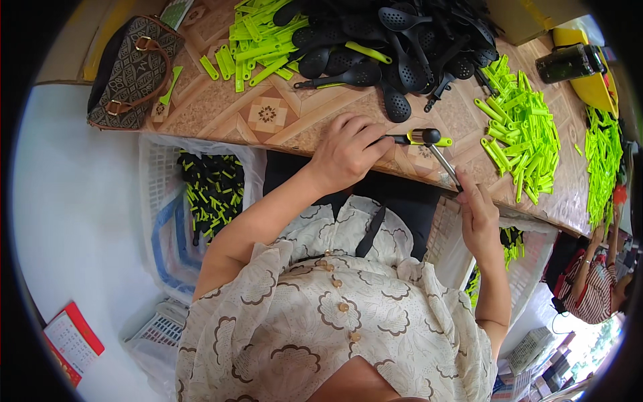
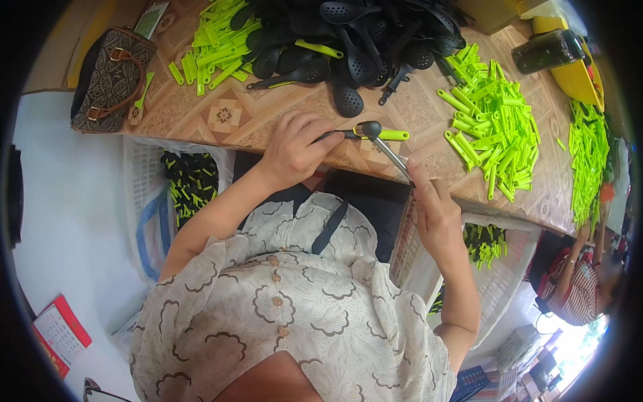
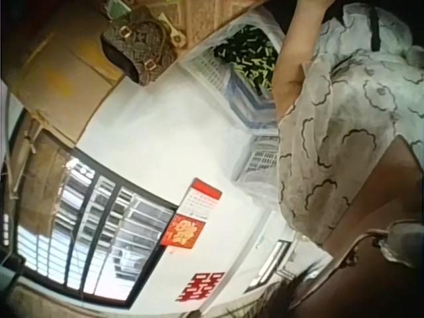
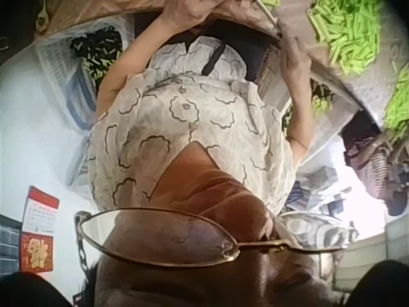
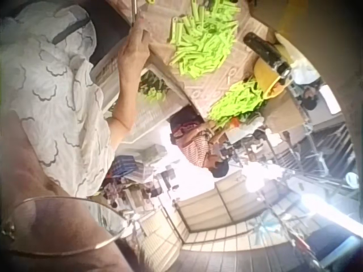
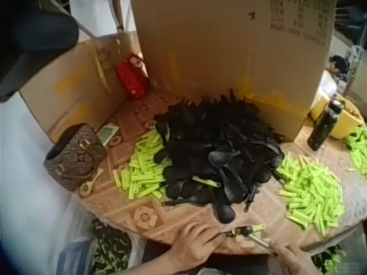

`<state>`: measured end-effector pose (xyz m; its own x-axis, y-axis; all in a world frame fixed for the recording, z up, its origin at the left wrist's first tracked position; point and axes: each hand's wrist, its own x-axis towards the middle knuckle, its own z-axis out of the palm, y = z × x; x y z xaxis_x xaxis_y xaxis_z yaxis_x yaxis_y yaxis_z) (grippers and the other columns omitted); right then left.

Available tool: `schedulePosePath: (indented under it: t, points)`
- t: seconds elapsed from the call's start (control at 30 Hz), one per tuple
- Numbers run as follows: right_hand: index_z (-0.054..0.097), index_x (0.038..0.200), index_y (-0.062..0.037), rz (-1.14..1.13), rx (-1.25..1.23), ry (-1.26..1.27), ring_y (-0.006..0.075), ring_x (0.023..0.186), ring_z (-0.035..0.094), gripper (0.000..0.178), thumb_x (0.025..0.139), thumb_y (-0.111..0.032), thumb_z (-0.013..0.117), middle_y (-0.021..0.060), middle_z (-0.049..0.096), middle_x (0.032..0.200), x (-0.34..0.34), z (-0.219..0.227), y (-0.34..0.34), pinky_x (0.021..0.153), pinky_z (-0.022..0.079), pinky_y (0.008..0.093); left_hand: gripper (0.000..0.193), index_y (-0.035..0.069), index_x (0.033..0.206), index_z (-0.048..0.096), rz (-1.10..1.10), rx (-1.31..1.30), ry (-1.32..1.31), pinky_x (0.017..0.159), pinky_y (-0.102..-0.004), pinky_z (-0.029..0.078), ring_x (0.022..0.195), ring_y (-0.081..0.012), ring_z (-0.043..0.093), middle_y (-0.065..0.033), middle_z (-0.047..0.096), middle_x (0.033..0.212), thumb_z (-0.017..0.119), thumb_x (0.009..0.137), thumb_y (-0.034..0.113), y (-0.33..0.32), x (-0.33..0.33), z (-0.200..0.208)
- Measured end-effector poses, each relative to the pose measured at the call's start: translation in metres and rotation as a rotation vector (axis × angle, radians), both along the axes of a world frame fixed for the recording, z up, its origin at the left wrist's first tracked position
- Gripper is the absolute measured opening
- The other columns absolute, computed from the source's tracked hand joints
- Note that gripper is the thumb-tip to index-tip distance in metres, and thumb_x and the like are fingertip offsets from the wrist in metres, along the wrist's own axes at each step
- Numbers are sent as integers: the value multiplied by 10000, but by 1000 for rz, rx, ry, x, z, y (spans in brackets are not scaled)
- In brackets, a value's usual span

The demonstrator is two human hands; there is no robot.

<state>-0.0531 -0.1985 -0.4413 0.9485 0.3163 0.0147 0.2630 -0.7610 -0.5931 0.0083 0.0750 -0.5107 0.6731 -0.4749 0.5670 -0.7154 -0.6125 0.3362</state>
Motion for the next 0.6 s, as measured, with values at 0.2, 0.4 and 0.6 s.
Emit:
schedulePosePath:
  t: [0.2, 0.4, 0.6]
  points:
    - [512, 1295, -56, -20, -9, -78, 315, 768, 595, 512, 816, 124, 511, 184, 594, 914, -5, 21, 0, 648, 500, 385, 220, 71, 946, 644, 6, 3, -8, 892, -398, 398, 967, -238, 548, -43, 588, 1013, 597, 734, 109, 3, -1, -1]
    - [486, 1320, -58, 12, -208, 35, 346, 798, 601, 521, 823, 97, 502, 188, 596, 963, -6, 3, 2, 654, 496, 382, 223, 84, 967, 621, -7, 6, 6, 872, -399, 402, 966, -242, 548, -42, 587, 1014, 597, 747, 106, 0, 0, -1]
    - [473, 1333, -86, 8, 8, -350, 365, 728, 601, 558, 805, 88, 522, 185, 571, 894, -5, 5, 7, 627, 481, 450, 275, 91, 1004, 626, -4, 22, 24, 883, -397, 391, 974, -241, 547, -44, 591, 1030, 599, 730, 89, 2, -2, -1]
